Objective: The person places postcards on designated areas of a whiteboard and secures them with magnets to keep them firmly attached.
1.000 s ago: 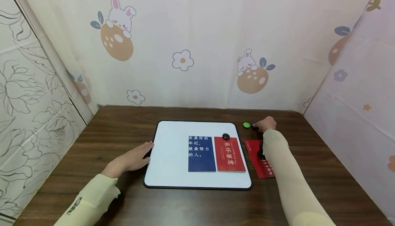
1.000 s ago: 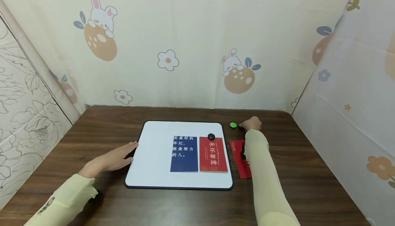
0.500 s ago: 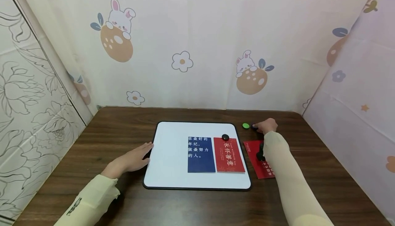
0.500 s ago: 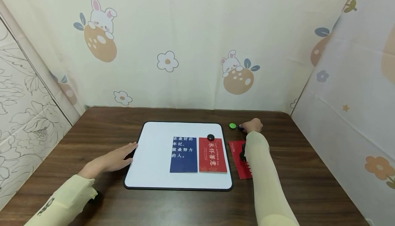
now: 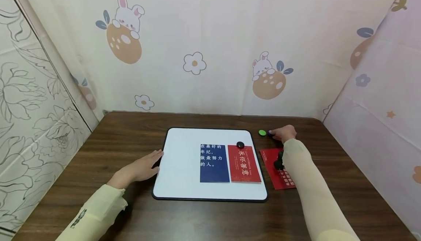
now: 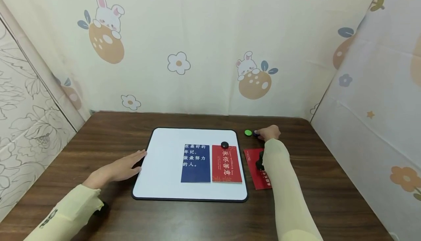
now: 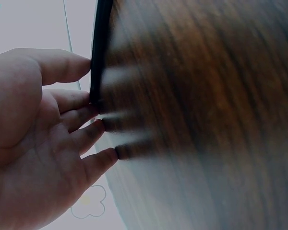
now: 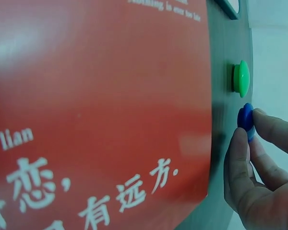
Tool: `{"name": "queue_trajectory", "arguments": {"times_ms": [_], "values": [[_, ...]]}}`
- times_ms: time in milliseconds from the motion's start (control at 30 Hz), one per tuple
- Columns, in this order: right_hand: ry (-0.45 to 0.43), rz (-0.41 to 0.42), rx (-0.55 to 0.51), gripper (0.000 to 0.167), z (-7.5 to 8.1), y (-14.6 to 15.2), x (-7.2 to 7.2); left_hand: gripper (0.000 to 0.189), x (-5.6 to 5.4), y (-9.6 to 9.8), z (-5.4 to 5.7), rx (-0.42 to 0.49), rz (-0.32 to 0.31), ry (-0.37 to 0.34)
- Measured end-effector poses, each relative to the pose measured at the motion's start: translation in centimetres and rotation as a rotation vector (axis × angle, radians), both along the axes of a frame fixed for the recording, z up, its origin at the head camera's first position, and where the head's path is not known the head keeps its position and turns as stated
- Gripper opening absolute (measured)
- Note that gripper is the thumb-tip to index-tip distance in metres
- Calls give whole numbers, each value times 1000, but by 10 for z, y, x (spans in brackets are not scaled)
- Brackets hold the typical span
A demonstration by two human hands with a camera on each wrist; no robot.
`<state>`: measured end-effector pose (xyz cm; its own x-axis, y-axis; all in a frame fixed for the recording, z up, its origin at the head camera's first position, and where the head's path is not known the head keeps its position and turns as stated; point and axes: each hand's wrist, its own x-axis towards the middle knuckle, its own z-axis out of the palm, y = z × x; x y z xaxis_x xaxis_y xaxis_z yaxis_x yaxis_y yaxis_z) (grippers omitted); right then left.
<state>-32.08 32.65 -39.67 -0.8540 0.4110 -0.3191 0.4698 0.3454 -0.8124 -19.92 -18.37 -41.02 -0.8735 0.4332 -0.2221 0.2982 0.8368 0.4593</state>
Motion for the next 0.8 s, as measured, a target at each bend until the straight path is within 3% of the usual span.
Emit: {"name": "queue_trajectory", "arguments": {"times_ms": [500,800], "values": [[-29,25,61,55,14,-3,10,56,4,1,3,9,-4,-2],[-28,19,-6,56,19,3,15,57,3,1,2,6,-7,6]]}}
